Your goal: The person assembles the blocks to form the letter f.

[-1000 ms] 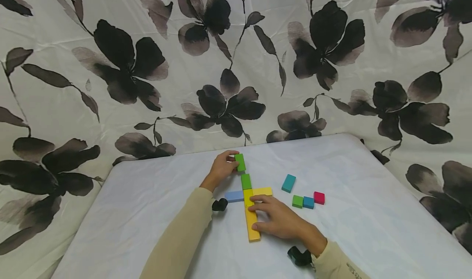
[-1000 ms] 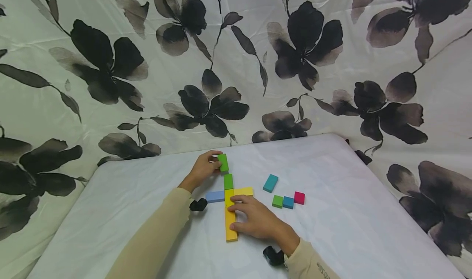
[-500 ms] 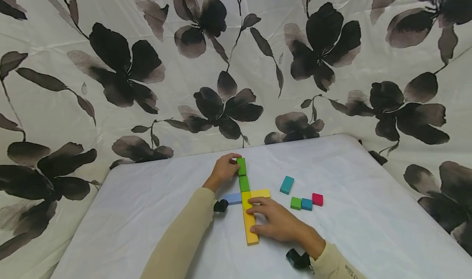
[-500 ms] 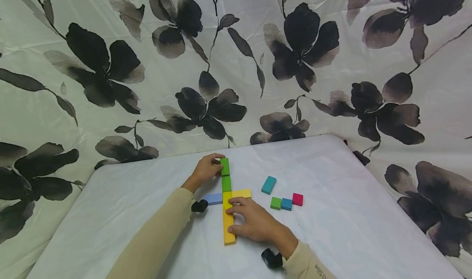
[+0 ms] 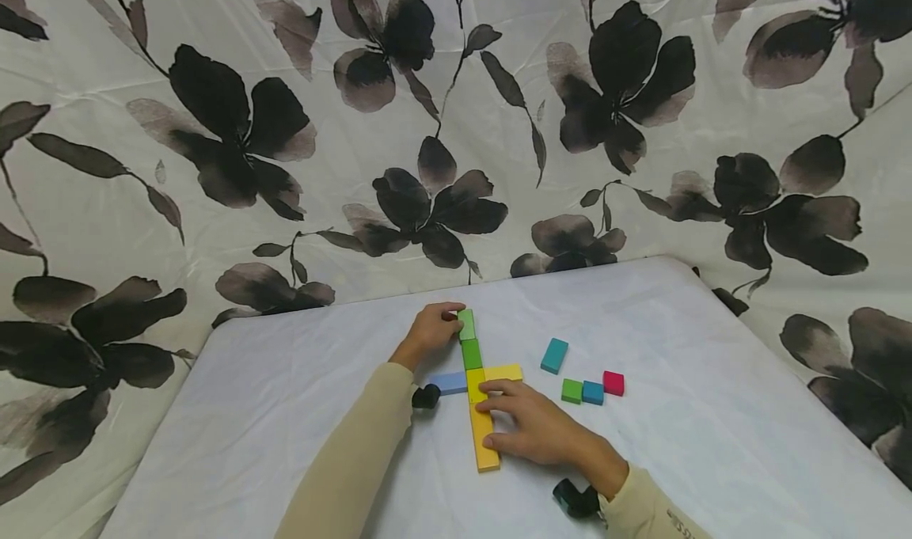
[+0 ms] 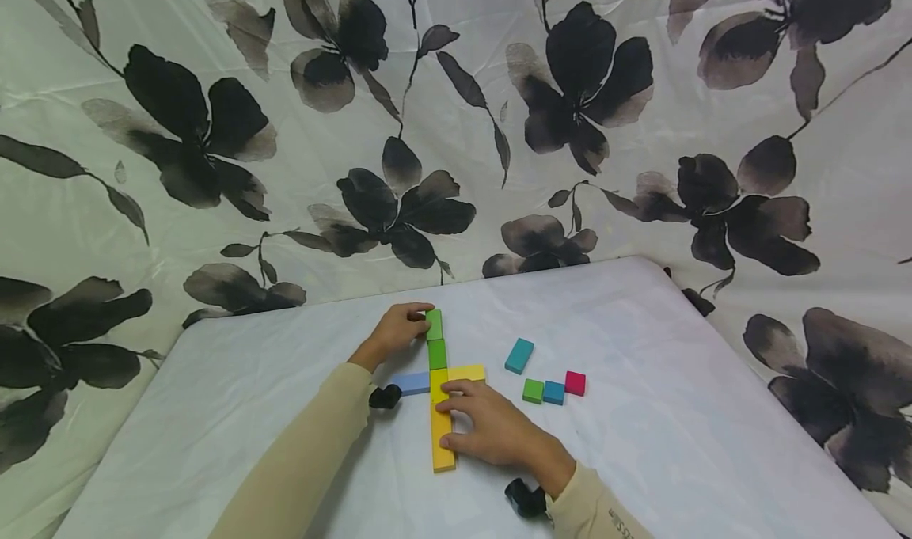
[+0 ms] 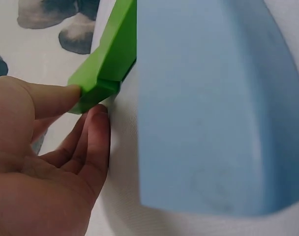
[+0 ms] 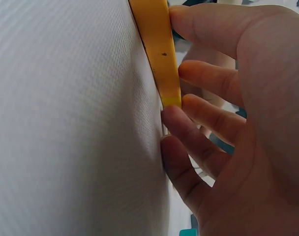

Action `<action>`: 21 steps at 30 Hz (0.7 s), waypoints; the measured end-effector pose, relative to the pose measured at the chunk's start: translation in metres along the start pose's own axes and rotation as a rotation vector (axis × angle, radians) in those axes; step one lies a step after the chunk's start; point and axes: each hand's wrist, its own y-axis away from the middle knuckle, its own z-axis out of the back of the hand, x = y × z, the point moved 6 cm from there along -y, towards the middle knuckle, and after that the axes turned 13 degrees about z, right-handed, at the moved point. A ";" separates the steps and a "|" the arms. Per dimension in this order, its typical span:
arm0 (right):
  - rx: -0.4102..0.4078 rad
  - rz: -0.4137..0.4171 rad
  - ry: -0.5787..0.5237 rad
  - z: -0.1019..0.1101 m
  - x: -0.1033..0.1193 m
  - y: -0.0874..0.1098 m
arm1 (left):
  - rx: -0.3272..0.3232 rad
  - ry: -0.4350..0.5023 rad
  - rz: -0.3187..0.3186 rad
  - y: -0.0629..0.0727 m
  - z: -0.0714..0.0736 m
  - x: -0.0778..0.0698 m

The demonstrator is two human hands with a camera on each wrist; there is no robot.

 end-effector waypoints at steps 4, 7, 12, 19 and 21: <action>0.006 -0.008 0.007 0.000 -0.001 0.000 | 0.011 -0.014 0.011 -0.001 -0.001 0.000; 0.006 -0.007 0.015 0.001 -0.001 0.000 | 0.016 -0.036 0.008 -0.001 -0.001 0.000; 0.000 -0.003 0.017 0.002 -0.001 -0.001 | 0.023 -0.085 0.003 -0.001 0.000 -0.002; 0.004 -0.001 0.025 0.003 0.000 -0.002 | 0.024 -0.099 -0.003 0.000 0.001 -0.002; 0.005 -0.004 0.021 0.004 0.000 -0.002 | 0.023 -0.098 -0.008 -0.001 0.000 -0.002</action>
